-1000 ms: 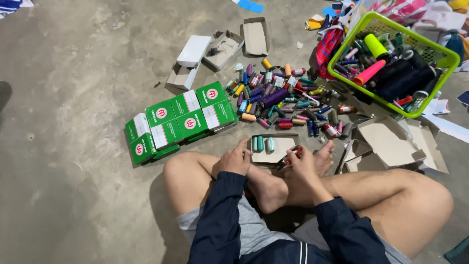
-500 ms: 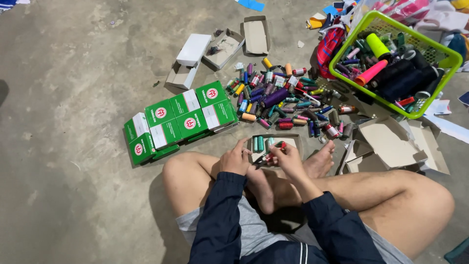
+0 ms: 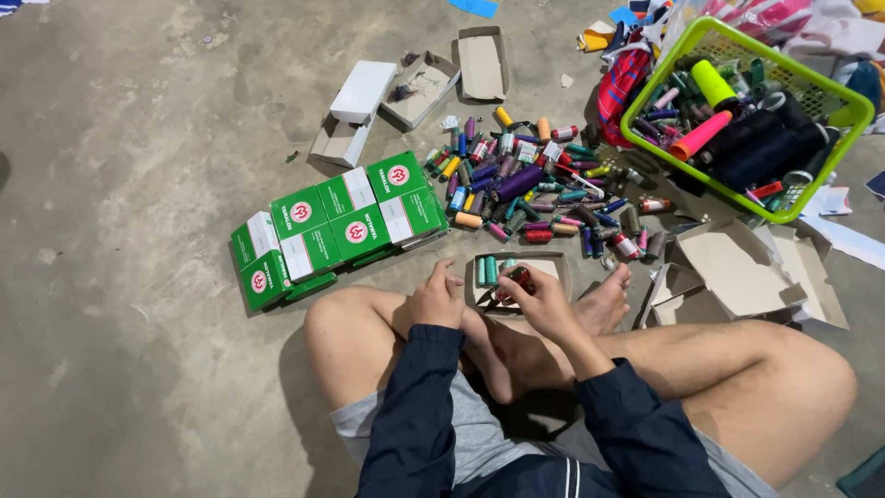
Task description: The person sits on the floor and sorts through a large pile of colorful thread spools. They pick up spools, examine them, and place them into a small cardboard box. The person also uses scissors to cut a thread from a spool.
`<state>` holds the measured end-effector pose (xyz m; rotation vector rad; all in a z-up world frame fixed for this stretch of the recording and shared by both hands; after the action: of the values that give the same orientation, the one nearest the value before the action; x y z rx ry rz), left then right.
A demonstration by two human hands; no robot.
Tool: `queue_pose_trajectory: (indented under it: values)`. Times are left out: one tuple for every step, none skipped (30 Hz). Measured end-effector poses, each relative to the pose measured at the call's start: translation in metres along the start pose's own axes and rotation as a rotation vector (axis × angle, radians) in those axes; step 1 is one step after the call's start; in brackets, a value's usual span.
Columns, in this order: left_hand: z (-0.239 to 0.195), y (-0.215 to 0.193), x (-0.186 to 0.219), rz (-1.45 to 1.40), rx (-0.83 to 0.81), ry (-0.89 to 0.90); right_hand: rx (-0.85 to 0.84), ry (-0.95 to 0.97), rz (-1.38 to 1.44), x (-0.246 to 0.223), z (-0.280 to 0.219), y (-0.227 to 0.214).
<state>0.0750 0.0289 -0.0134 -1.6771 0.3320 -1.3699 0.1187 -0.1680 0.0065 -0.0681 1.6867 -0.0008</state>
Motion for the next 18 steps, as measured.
queue_pose_trajectory:
  values:
    - [0.001,0.002,-0.002,0.000,0.002,-0.002,-0.002,0.000,-0.001,-0.014,-0.005,-0.003]
    - [0.001,0.004,-0.004,0.007,0.012,0.004,-0.061,-0.005,-0.025,-0.027,-0.012,-0.002]
    - [0.001,0.007,-0.005,0.015,0.020,0.010,-0.116,-0.008,-0.049,-0.040,-0.019,-0.002]
    - [0.000,0.003,-0.002,0.015,0.018,0.009,-0.116,-0.006,-0.050,-0.028,-0.016,-0.009]
    - [-0.001,0.000,0.002,0.005,0.007,0.001,-0.149,0.002,-0.097,-0.015,-0.013,-0.014]
    - [-0.001,-0.003,0.006,-0.006,-0.004,-0.007,-0.182,0.010,-0.145,-0.002,-0.009,-0.019]
    - [0.000,0.001,0.003,-0.006,-0.004,-0.007,-0.181,0.010,-0.145,-0.007,-0.009,-0.017]
    - [0.001,0.005,0.000,0.017,-0.008,-0.004,-0.186,-0.060,-0.213,-0.016,-0.009,-0.016]
    - [0.001,0.010,-0.003,0.041,-0.013,0.000,-0.189,-0.128,-0.280,-0.024,-0.010,-0.014]
    - [-0.001,0.010,-0.003,0.042,-0.017,0.001,-0.186,-0.126,-0.280,-0.028,-0.016,-0.009]
    - [0.000,0.010,-0.004,0.037,-0.009,-0.007,-0.174,-0.165,-0.263,-0.038,-0.020,-0.004]
    - [0.001,0.009,-0.005,0.031,-0.001,-0.015,-0.162,-0.203,-0.247,-0.047,-0.024,0.001]
    - [0.002,0.009,-0.005,0.032,0.003,-0.017,-0.165,-0.205,-0.246,-0.050,-0.025,-0.002]
    - [0.002,0.009,-0.006,0.032,-0.003,-0.020,-0.179,-0.250,-0.243,-0.056,-0.027,-0.003]
    - [0.002,0.009,-0.007,0.033,-0.010,-0.024,-0.193,-0.293,-0.240,-0.061,-0.029,-0.005]
    - [0.001,0.006,-0.006,0.034,-0.008,-0.026,-0.196,-0.293,-0.239,-0.056,-0.027,-0.009]
    - [0.000,0.005,-0.004,0.039,-0.011,-0.023,-0.188,-0.229,-0.250,-0.047,-0.024,-0.014]
    - [-0.001,0.003,-0.001,0.044,-0.013,-0.019,-0.181,-0.165,-0.261,-0.037,-0.020,-0.020]
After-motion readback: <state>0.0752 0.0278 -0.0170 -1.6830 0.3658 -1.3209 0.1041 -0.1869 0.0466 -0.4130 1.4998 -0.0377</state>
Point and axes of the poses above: each hand's wrist, its own z-axis towards the middle knuckle, its own y-axis out of the palm, x = y × z, the point moved 8 cm from there along z, towards the middle knuckle, and after that the axes turned 15 degrees about x, right-handed, at the moved point
